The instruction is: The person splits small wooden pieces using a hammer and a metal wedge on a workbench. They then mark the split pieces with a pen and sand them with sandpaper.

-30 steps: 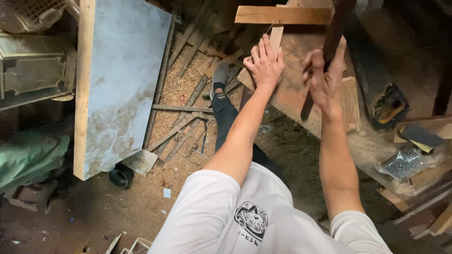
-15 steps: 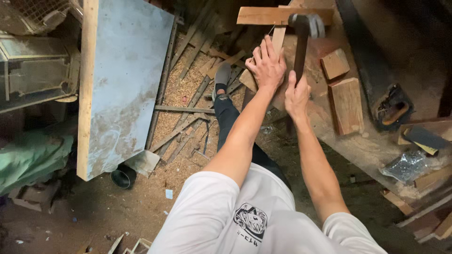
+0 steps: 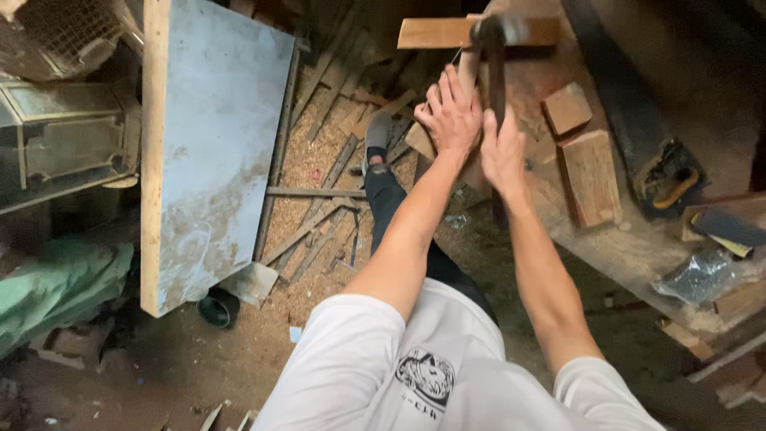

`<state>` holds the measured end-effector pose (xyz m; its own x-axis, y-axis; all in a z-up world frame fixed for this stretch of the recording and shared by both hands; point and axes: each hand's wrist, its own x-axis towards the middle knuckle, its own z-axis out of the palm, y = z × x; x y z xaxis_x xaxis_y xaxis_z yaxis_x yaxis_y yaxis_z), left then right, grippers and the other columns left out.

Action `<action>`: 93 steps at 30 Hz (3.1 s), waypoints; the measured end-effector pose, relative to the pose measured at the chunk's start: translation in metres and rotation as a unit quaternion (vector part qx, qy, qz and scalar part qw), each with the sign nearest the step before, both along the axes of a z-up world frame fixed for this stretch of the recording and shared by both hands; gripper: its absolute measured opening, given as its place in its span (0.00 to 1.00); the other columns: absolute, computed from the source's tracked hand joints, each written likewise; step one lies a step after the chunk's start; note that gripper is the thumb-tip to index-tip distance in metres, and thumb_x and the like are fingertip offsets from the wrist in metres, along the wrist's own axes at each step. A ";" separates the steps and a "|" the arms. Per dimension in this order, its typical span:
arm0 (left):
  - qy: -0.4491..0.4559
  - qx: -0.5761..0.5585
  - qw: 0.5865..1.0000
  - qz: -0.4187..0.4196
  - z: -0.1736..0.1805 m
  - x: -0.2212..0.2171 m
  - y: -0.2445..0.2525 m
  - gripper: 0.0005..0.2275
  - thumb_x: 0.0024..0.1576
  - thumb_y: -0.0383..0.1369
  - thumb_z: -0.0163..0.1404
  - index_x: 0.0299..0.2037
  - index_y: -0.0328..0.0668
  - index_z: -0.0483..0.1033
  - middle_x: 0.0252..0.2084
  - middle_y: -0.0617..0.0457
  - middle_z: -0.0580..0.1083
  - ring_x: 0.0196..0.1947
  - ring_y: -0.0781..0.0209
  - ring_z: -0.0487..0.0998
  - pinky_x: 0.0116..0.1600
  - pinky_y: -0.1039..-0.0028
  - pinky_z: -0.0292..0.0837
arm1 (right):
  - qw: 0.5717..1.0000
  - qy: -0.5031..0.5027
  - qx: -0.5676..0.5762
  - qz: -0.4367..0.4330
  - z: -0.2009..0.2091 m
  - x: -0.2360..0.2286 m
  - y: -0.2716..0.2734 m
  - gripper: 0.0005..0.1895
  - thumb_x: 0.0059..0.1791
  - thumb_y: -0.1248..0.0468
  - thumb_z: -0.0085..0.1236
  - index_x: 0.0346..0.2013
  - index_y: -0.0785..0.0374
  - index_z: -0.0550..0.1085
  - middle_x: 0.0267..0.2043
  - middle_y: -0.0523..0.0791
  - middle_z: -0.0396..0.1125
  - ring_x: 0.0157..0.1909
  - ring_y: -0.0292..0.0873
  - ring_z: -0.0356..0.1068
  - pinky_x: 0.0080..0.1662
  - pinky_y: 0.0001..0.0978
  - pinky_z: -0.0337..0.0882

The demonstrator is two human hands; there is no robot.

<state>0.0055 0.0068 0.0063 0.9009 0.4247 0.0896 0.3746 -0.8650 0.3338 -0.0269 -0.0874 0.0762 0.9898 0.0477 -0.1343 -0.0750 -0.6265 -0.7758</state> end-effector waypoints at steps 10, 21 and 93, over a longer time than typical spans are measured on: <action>-0.024 -0.018 0.999 0.013 -0.003 -0.003 -0.002 0.31 0.60 0.48 0.47 0.70 0.38 0.63 0.64 0.53 0.70 0.60 0.54 0.68 0.59 0.53 0.58 | 1.000 0.018 -0.017 -0.010 0.018 0.018 0.003 0.21 0.62 0.52 0.43 0.55 0.70 0.68 0.35 0.59 0.70 0.37 0.59 0.72 0.39 0.48 0.70; 0.022 -0.011 0.998 -0.054 -0.006 -0.006 0.007 0.34 0.61 0.52 0.44 0.74 0.46 0.53 0.71 0.47 0.62 0.65 0.49 0.65 0.63 0.41 0.56 | 0.997 0.049 0.002 -0.056 0.059 -0.011 -0.033 0.35 0.60 0.41 0.38 0.65 0.68 0.67 0.23 0.49 0.65 0.26 0.43 0.68 0.33 0.41 0.69; -0.033 -0.028 0.991 -0.125 0.018 -0.020 0.023 0.33 0.55 0.48 0.54 0.69 0.48 0.56 0.72 0.45 0.61 0.67 0.46 0.64 0.62 0.50 0.57 | 0.942 0.210 -0.020 0.261 0.053 0.084 -0.124 0.31 0.53 0.38 0.51 0.48 0.64 0.69 0.27 0.46 0.70 0.25 0.39 0.69 0.28 0.36 0.69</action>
<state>-0.0147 0.0297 0.0247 0.9715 0.1957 0.1341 0.1274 -0.9073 0.4008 0.0570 -0.2117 0.1291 0.6921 0.5000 -0.5205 -0.0426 -0.6916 -0.7211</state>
